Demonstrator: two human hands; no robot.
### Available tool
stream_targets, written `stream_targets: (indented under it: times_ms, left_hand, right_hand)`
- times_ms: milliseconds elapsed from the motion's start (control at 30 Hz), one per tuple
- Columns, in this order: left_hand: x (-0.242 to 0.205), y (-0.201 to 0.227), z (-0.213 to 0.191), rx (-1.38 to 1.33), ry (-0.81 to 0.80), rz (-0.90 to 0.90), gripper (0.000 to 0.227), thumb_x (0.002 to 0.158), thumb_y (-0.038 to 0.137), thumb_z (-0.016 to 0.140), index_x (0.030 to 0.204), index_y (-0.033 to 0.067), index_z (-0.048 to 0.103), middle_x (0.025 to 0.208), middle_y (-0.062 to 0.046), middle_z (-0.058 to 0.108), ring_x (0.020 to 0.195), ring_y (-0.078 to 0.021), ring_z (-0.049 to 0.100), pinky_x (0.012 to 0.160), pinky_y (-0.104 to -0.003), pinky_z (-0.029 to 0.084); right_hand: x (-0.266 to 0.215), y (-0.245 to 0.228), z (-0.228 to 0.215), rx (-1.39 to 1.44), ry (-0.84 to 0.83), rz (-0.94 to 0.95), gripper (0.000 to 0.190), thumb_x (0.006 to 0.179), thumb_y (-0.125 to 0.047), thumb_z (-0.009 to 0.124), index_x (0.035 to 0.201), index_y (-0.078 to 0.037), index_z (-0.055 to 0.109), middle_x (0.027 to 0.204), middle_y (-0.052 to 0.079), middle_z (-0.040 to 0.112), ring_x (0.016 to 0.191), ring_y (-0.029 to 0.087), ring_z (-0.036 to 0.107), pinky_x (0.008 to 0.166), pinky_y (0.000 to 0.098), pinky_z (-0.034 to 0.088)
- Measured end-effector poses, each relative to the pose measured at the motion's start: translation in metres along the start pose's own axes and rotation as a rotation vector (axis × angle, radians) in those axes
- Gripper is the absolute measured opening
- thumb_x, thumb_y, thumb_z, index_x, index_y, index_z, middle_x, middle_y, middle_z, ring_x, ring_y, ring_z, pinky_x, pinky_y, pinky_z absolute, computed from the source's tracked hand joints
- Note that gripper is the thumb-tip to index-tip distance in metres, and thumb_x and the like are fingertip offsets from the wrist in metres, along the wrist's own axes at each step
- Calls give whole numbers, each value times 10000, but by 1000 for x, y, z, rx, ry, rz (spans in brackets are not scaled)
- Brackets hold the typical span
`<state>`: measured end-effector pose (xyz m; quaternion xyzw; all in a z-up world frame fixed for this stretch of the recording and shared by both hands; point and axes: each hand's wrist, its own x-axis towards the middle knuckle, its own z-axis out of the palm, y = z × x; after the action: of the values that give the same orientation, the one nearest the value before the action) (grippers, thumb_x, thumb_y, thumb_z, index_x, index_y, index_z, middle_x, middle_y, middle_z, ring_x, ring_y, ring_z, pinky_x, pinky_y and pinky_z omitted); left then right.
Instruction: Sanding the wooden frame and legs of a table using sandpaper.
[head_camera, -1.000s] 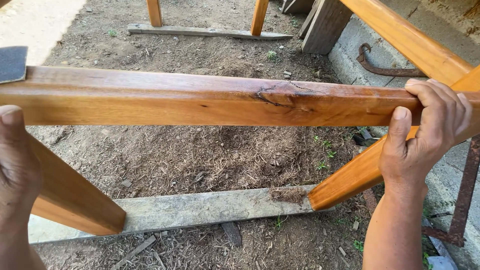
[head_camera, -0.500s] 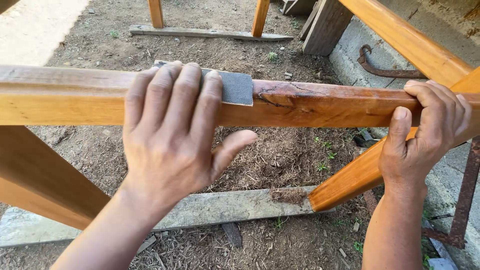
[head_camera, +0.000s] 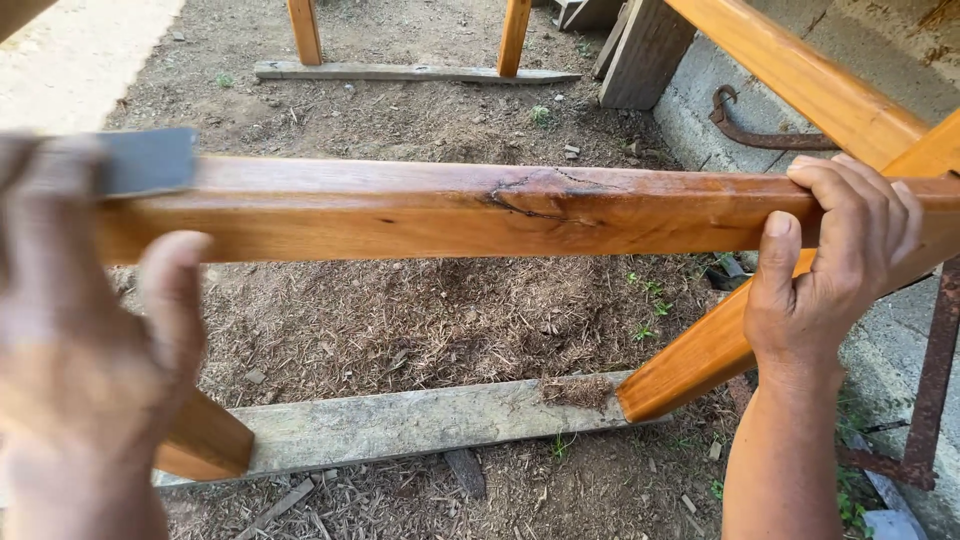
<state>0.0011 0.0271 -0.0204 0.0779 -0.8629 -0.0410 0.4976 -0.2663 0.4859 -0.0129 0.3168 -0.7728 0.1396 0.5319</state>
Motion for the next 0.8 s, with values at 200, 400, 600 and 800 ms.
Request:
stream_targets:
  times_ms: [200,400,600,800]
  left_hand:
    - [31,56,-11,581,221,328,721,1034,635,361,1308,30,642,1286,-151,650,1241,-287,632,1038,-485,558]
    - [3,1,-16,266,23,141,538,1230,483,448,1415,-12,553,1361,-203,573,1261,-295,585,1053,-379,550]
    - [-2,0,-4,234,36,8,615,1208,455,386,1454,-97,497,1254,-224,572,1146,-327,623,981,-405,563]
    - [26,53,-5,511,218,257,770,1078,660,314,1351,13,630,1327,-170,649,1249,-344,667,1087,-537,494]
  right_hand:
    - [18,-25,-10,76,7,-7,491,1220,-463,387,1279,-63,667,1279,115,686,1321,265,601,1240,448,302]
    - [16,-24,-10,76,-4,29,491,1239,-483,409,1271,-62,660,1264,120,670,1318,271,590,1239,464,279]
    - [17,-26,-10,97,0,11,497,1248,-479,399,1285,-48,643,1280,132,654,1323,279,573,1236,477,267]
    - [23,-35,-16,80,-2,-15,472,1222,-432,392,1292,-43,650,1286,124,660,1332,281,580,1246,475,270]
